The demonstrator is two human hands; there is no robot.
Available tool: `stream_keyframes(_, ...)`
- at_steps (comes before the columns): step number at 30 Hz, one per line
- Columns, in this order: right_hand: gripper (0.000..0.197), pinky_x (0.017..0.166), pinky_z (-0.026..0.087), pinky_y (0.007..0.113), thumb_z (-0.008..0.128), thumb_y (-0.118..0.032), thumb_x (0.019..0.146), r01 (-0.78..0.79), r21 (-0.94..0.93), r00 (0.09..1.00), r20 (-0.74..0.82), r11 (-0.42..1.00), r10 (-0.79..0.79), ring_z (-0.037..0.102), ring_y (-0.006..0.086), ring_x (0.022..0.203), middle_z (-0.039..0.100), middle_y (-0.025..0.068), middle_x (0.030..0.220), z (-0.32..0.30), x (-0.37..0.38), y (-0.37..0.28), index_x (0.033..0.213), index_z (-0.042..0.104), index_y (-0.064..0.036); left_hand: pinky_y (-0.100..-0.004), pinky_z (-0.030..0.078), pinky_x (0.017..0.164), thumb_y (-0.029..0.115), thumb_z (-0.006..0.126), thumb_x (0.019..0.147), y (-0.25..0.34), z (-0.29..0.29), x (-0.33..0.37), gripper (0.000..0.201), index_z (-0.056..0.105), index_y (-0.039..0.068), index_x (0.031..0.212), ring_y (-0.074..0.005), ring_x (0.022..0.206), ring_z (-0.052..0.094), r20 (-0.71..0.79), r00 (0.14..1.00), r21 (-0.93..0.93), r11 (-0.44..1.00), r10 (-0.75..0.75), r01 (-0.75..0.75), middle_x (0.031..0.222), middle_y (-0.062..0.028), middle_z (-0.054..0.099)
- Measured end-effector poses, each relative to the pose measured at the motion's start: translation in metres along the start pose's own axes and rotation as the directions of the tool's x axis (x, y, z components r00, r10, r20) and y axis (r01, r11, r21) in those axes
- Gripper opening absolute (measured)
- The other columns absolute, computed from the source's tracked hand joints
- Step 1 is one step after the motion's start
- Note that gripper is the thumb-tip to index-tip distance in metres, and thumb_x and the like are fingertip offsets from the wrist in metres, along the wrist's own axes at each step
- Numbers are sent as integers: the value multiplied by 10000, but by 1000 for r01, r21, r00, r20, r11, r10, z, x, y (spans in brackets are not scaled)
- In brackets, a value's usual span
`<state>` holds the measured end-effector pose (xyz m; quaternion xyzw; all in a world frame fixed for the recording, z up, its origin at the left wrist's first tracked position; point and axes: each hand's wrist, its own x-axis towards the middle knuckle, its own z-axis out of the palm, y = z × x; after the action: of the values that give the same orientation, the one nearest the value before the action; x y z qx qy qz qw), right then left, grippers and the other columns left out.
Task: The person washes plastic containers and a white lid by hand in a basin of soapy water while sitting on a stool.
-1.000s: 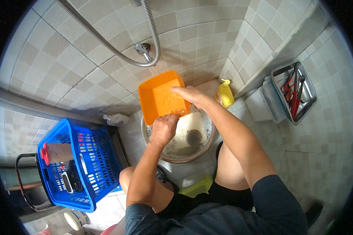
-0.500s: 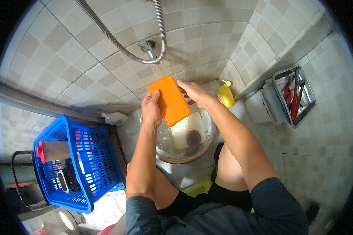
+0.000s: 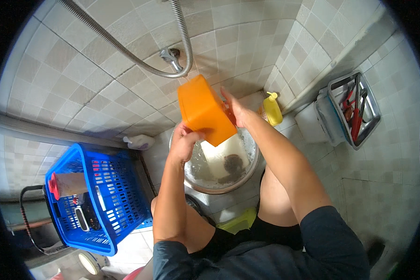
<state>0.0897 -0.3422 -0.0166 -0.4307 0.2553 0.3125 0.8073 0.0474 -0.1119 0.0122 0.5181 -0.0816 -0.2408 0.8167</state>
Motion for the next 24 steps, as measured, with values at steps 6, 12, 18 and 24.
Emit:
stream_keyframes(6,767,1083,426,452,594,-652,927,352,120,933,34,928,-359,534,270,1285,579,117,1394,1,16,5,1426,530,-73,-475,417,1116,195,614,971,10,8,5,533,468,65,1467,-267,1306,549,-158,979,-320,945,-132,76,1407,-101,578)
stream_keyframes(12,598,1074,422,419,620,-501,969,565,34,825,-14,824,-565,521,220,1268,579,81,1370,4,15,9,1381,553,-73,-378,469,1046,-38,616,842,12,8,10,558,527,57,1385,-218,1219,604,-106,993,-115,992,43,-55,1300,-63,636)
stream_keyframes(18,487,1048,417,370,633,-389,972,663,-11,749,19,748,-663,535,182,1209,602,58,1297,2,5,-5,1330,571,-66,-315,498,963,72,736,891,-2,16,17,439,582,29,1300,-154,1048,659,-212,976,29,999,48,-43,1158,-42,697)
stream_keyframes(24,524,1061,405,342,633,-343,966,722,-69,690,128,688,-712,528,182,1231,590,70,1339,10,0,-12,1383,544,-38,-374,452,1050,200,702,947,7,12,15,507,535,18,1390,-211,1164,630,-108,987,-98,986,122,-133,1294,-93,652)
